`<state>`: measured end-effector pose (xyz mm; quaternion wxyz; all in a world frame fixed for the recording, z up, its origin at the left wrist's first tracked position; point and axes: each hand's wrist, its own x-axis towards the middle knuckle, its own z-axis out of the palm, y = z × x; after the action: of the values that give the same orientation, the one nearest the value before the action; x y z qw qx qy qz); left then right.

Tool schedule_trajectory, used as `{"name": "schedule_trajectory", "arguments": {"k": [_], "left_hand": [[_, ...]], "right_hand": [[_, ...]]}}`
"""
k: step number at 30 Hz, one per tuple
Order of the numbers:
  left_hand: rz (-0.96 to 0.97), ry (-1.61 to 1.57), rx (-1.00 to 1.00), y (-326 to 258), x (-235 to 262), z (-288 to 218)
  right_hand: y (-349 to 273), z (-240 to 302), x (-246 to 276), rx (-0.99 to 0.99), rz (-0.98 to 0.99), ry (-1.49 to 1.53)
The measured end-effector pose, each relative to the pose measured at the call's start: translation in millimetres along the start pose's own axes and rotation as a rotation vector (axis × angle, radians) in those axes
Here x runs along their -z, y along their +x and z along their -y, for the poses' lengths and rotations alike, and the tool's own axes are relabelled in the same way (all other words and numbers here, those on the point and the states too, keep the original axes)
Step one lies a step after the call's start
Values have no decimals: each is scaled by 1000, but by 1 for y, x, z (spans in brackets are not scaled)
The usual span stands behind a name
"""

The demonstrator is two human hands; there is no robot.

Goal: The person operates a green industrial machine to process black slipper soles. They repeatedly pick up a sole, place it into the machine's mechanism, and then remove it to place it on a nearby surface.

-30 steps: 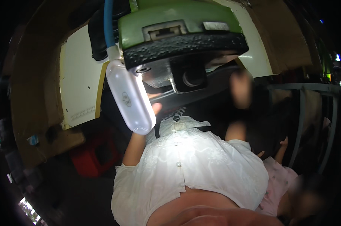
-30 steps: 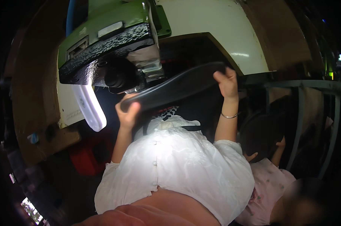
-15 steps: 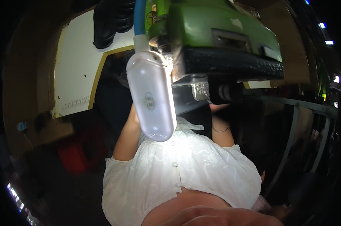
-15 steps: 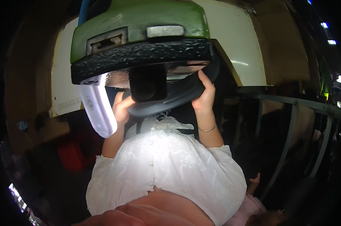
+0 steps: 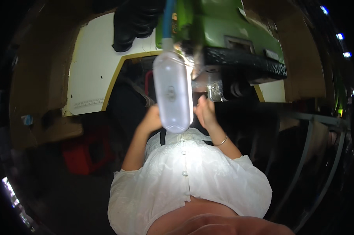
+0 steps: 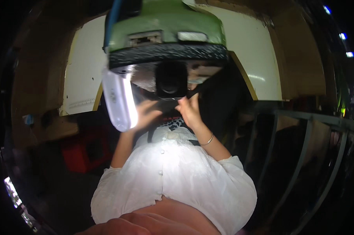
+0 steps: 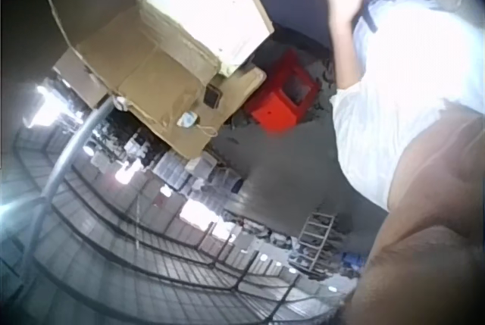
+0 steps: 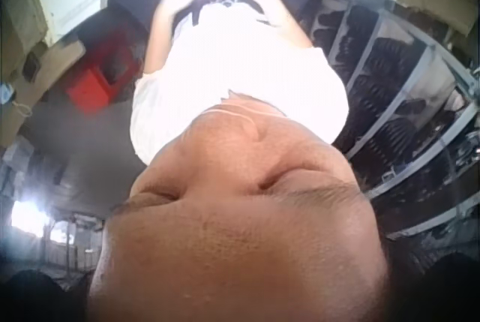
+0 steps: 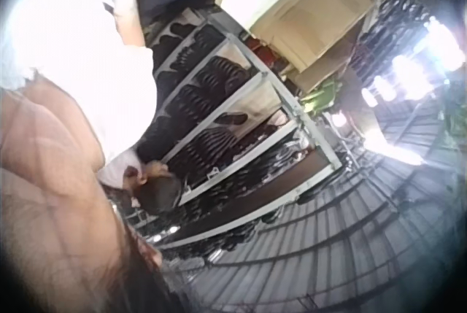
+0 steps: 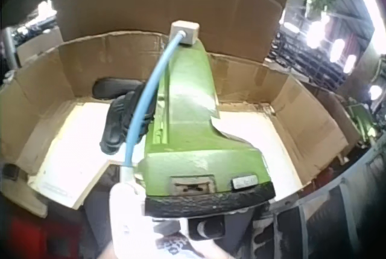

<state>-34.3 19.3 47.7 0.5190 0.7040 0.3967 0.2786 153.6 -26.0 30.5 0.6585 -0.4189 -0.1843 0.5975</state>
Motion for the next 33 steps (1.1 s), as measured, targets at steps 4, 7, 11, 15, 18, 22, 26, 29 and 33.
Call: {"name": "schedule_trajectory", "arguments": {"k": [4, 7, 11, 15, 18, 22, 26, 29, 33], "left_hand": [[-44, 277, -262, 17, -45, 22], [-32, 455, -230, 39, -14, -23], [-613, 166, -211, 96, 25, -5], [-945, 568, -558, 171, 81, -24], [-1049, 740, -407, 222, 100, -45], [-783, 782, -79, 251, 121, -51], [-827, 454, -73, 246, 154, -36], [-972, 109, -334, 217, 172, -21], [-1110, -150, -345, 107, 156, -51]], "right_hand": [[10, 2, 4, 57, 149, -223], [30, 55, 44, 412, -117, -660], [71, 128, 142, 780, -617, -1204], [57, 173, 110, 995, -753, -998], [53, 148, 81, 984, -570, -941], [69, 80, 84, 857, -370, -1069], [59, 75, 45, 890, -270, -957], [45, 89, 50, 838, -311, -956], [39, 85, 71, 733, -359, -892]]}}
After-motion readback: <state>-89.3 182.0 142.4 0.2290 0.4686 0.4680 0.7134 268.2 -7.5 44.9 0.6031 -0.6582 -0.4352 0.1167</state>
